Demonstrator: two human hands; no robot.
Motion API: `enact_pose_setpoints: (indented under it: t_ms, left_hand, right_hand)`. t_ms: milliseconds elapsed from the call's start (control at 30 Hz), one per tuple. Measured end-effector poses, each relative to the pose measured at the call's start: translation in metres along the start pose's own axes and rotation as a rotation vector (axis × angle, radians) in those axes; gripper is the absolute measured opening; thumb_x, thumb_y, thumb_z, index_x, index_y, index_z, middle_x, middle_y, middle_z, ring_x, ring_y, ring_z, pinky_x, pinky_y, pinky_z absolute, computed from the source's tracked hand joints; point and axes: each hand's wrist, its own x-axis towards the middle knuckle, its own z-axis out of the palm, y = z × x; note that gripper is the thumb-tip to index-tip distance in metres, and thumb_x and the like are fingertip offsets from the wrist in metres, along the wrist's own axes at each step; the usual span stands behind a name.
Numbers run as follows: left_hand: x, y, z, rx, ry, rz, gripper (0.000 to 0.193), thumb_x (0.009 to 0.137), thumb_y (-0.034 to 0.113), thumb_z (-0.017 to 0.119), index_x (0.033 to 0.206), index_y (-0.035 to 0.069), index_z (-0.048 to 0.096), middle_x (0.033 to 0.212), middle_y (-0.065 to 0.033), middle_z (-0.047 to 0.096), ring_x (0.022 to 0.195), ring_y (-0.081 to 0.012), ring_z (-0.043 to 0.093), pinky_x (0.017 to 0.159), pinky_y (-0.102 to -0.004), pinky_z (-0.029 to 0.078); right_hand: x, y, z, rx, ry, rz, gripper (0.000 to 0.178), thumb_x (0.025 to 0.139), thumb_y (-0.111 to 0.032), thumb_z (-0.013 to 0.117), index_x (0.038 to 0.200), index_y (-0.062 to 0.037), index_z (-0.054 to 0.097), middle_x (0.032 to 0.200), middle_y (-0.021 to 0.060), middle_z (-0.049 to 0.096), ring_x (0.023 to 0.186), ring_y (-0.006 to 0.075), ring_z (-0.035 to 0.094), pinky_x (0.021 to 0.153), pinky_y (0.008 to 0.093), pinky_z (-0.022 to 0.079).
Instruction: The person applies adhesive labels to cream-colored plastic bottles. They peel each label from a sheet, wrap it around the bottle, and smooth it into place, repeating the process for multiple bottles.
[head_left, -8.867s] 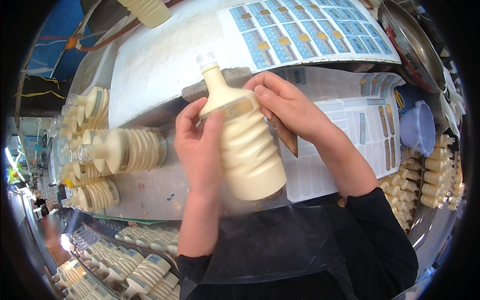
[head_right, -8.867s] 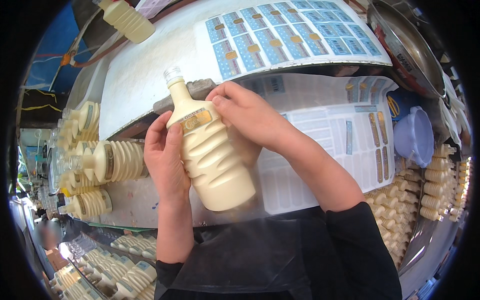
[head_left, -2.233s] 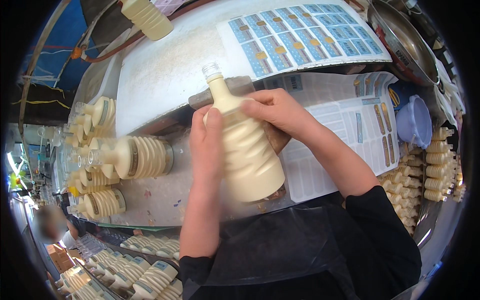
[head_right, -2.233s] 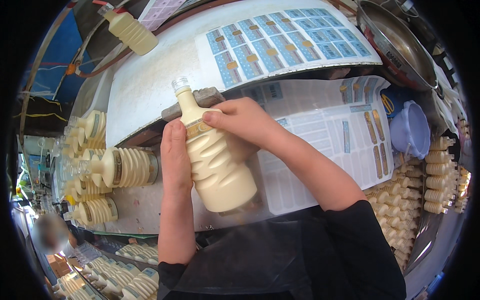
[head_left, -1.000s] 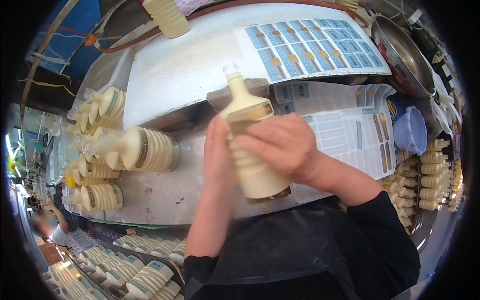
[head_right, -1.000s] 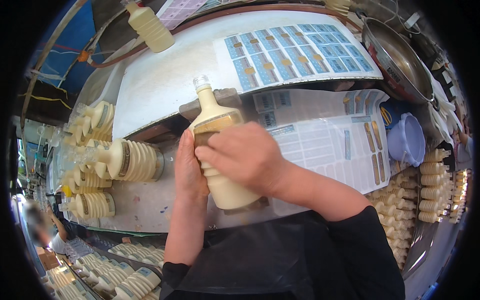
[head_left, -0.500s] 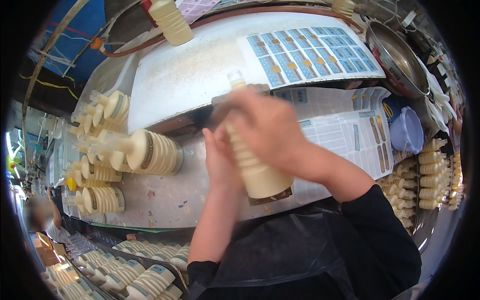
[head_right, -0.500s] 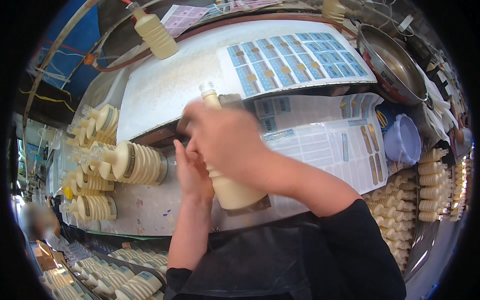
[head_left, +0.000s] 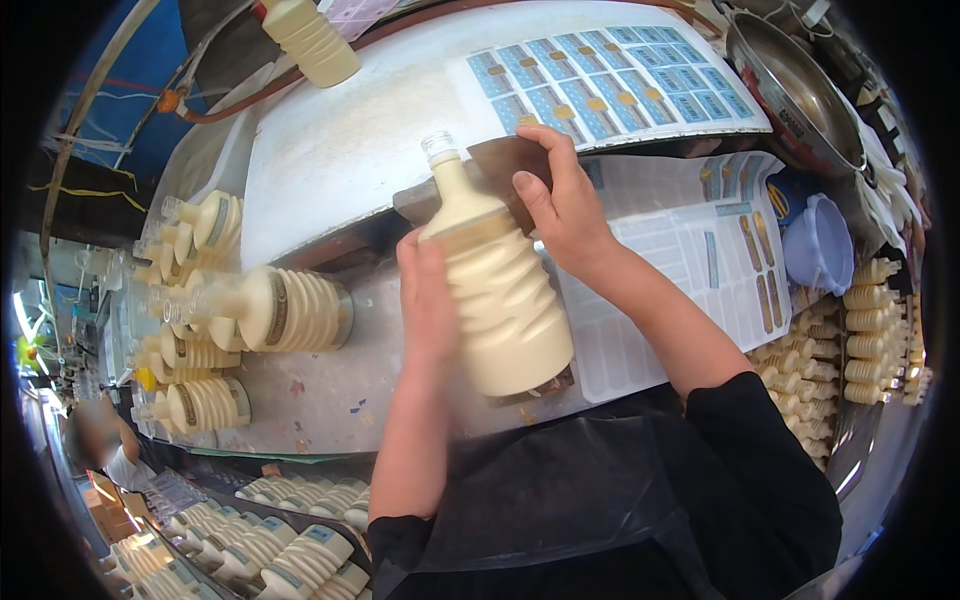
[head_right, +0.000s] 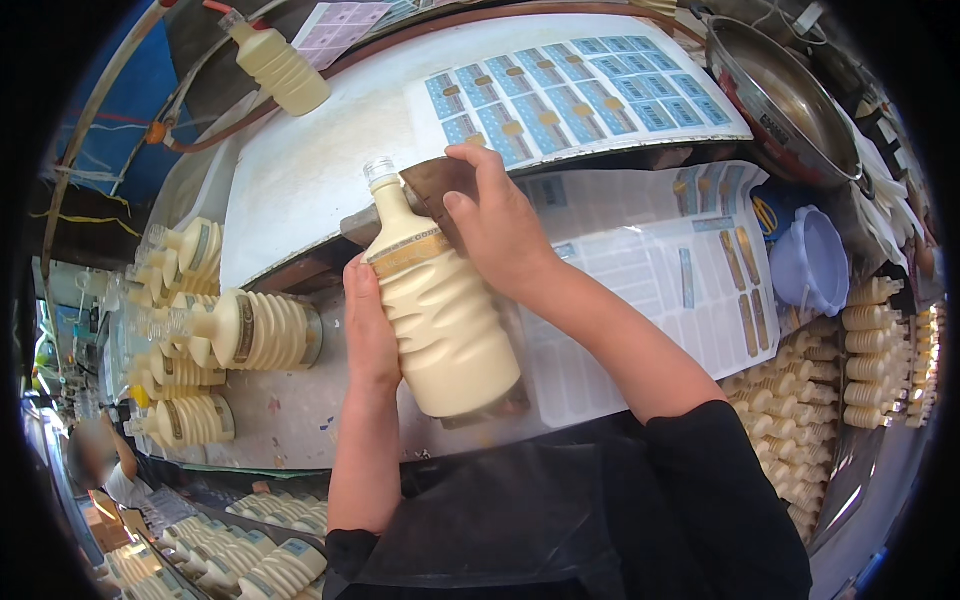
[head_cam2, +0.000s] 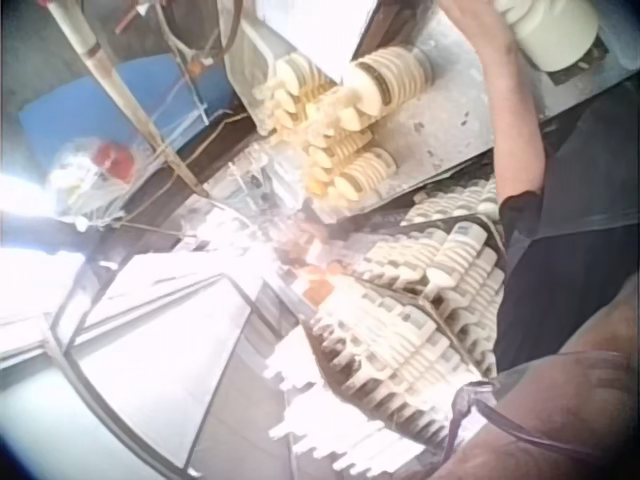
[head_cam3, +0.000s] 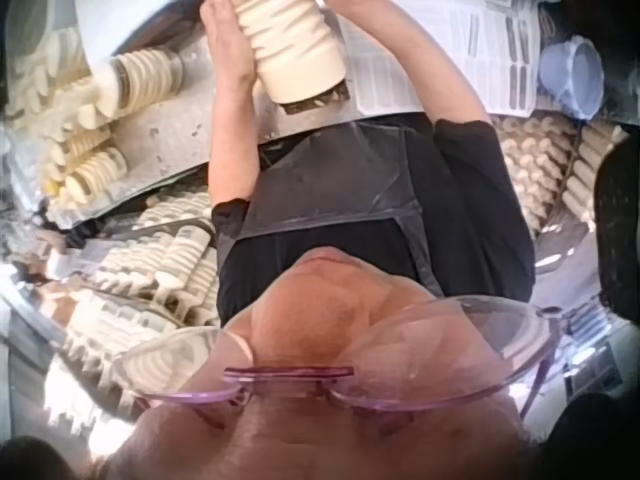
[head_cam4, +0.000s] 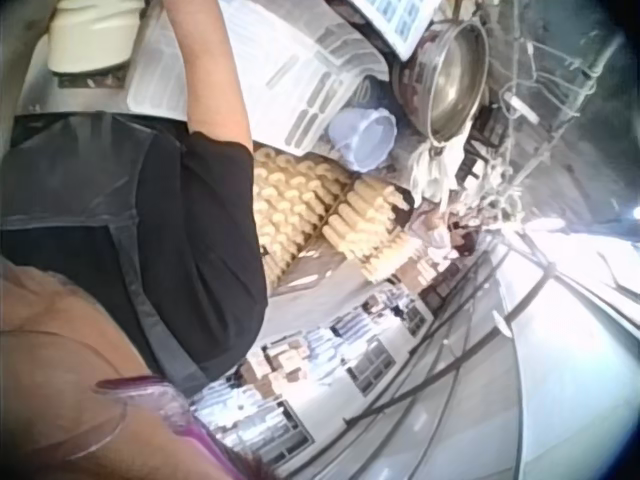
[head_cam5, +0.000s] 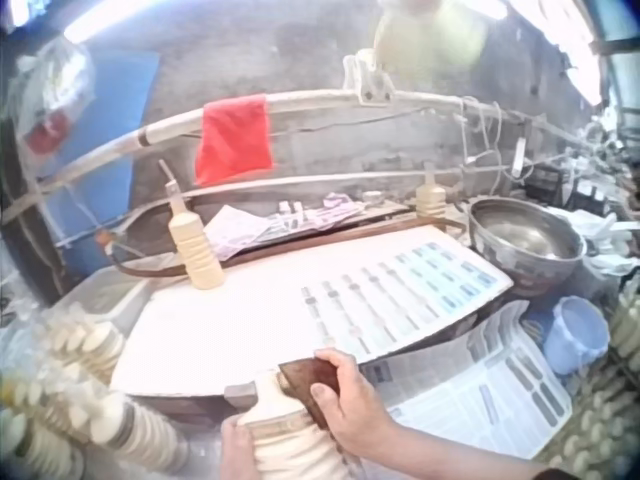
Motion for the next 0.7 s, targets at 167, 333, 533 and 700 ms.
enact_pose_setpoints:
  t_ms: [167,333,533,700]
  left_hand:
    - [0.0,0.006,0.002,-0.006,-0.011,0.038,0.041,0.111,0.037,0.036,0.132,0.003,0.046,0.117,-0.0105,0.059,0.105,-0.0146,0.056,0.095,-0.0311,0.047]
    - [-0.002,0.007,0.002,-0.012,0.031,0.036,0.042,0.113,0.029,0.032,0.132,0.0,0.053,0.125,-0.0103,0.06,0.112,-0.0177,0.058,0.101,-0.0334,0.045]
    - [-0.012,0.008,-0.005,-0.266,-0.039,-0.094,0.04,0.111,0.025,0.037,0.139,-0.001,0.051,0.131,-0.0109,0.06,0.118,-0.0181,0.059,0.104,-0.0358,0.047]
    - [-0.038,0.01,-0.004,-0.236,-0.14,-0.268,0.06,0.1,0.022,0.063,0.15,0.002,0.037,0.139,-0.0126,0.055,0.125,-0.0204,0.057,0.106,-0.0366,0.047]
  right_hand:
    - [0.0,0.011,0.003,-0.013,0.08,-0.066,0.046,0.098,-0.012,0.057,0.141,-0.0063,0.041,0.135,0.0245,0.055,0.126,0.043,0.054,0.106,0.0462,0.042]
    - [-0.001,0.002,-0.004,0.015,0.132,-0.094,0.041,0.095,-0.007,0.066,0.134,-0.0044,0.052,0.125,0.0144,0.063,0.116,0.0279,0.063,0.098,0.0359,0.049]
    - [-0.039,-0.031,-0.008,-0.225,0.081,-0.519,0.024,0.079,0.005,0.076,0.101,-0.004,0.071,0.099,0.0097,0.075,0.089,0.0253,0.074,0.078,0.0345,0.057]
    - [-0.03,-0.047,-0.013,-0.28,0.115,-0.616,0.025,0.074,-0.002,0.073,0.098,-0.0094,0.075,0.093,0.0074,0.076,0.085,0.0246,0.074,0.07,0.0357,0.055]
